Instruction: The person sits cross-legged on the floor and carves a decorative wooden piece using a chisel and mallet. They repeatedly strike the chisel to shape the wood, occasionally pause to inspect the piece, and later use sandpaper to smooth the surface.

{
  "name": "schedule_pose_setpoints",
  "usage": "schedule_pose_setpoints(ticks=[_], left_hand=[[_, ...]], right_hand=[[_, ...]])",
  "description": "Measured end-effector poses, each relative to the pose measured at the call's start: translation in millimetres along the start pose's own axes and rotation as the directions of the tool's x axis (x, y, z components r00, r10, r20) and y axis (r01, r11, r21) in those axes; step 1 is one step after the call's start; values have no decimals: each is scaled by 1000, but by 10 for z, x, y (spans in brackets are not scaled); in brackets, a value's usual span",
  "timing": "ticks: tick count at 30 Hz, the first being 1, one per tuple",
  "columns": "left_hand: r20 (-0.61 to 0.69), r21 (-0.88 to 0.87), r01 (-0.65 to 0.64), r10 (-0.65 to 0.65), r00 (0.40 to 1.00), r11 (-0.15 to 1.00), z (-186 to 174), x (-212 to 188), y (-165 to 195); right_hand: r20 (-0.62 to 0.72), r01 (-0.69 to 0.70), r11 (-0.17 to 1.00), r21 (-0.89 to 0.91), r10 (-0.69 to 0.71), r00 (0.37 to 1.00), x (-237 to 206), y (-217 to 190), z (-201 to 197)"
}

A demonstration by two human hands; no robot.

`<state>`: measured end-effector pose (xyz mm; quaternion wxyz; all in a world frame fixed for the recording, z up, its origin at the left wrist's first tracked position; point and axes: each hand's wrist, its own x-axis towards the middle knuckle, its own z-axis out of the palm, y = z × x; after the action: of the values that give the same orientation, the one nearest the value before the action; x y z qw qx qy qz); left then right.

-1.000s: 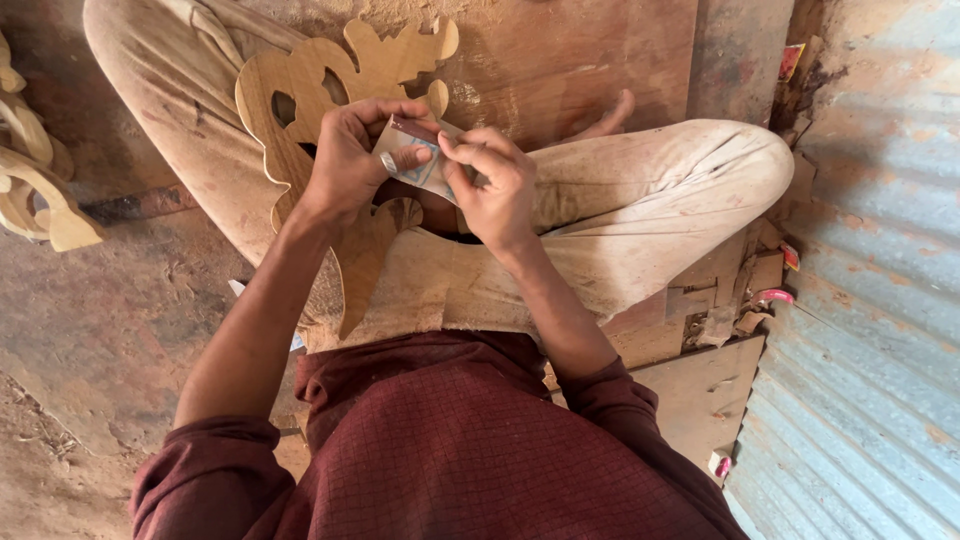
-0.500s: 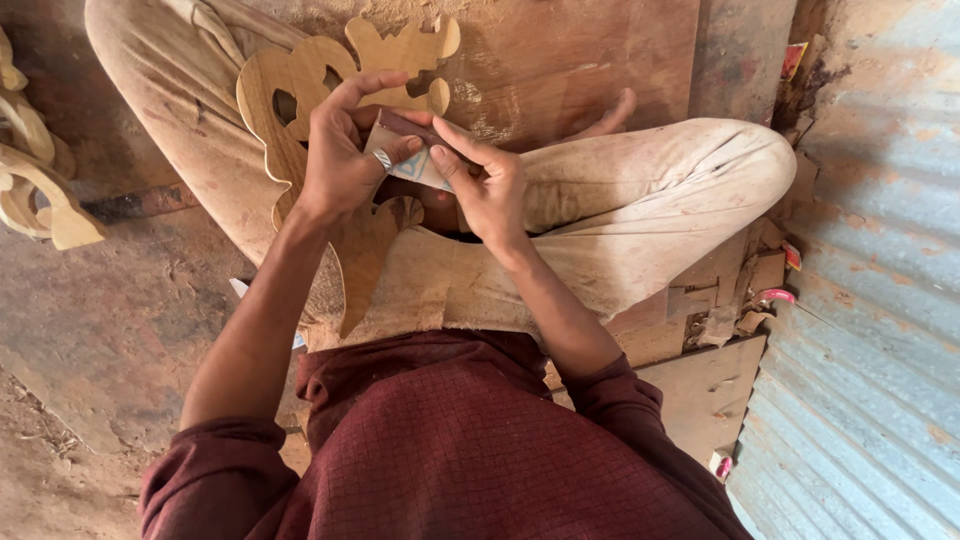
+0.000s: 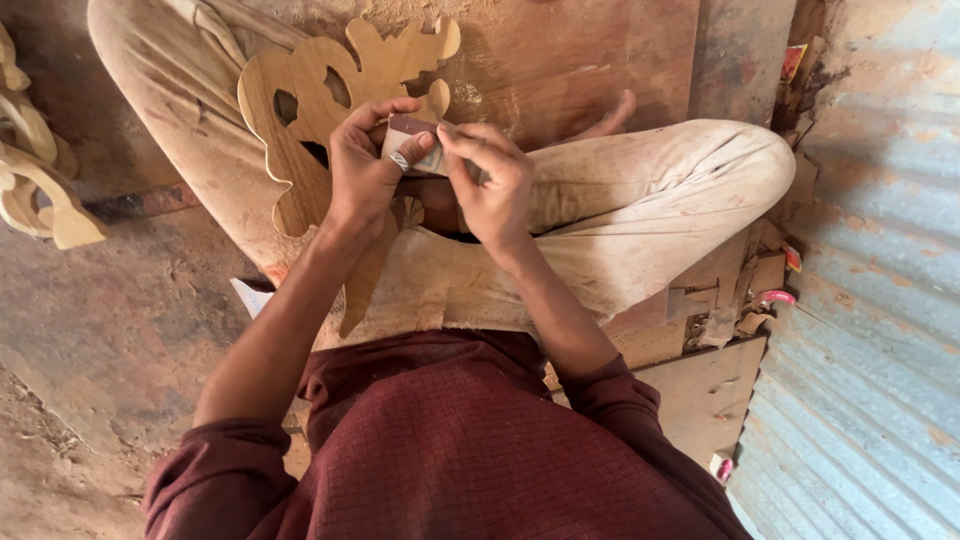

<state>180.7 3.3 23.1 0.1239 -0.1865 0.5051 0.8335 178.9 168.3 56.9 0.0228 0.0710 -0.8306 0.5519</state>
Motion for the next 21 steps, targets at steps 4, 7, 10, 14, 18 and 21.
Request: schedule_pose_setpoints(ticks=[4,7,10,14,18,21], left_hand=[[13,113,-60,59,998,992,8,-10,43],[14,157,-37,35,999,987,-3,-19,110],[9,129,-2,1,1000,992,1,-28,155],[65,12,11,-12,998,1000,38,-14,154],[28,45,22,-23,999,999,62,7,130],[40,25,4,-5,999,1000,58,13,124]], right_hand=[[107,-62,979,195,42,993,50,2,-66],[202,-211,973,96,189,961,72,18,-92],[164,-58,997,44,51,985,63,43,-89],[111,-35,996,80,26,993,24,86,-79],[92,-33,989,143,20,996,8,141,-90],[135,-84,963,258,50,990,10,184,-95]])
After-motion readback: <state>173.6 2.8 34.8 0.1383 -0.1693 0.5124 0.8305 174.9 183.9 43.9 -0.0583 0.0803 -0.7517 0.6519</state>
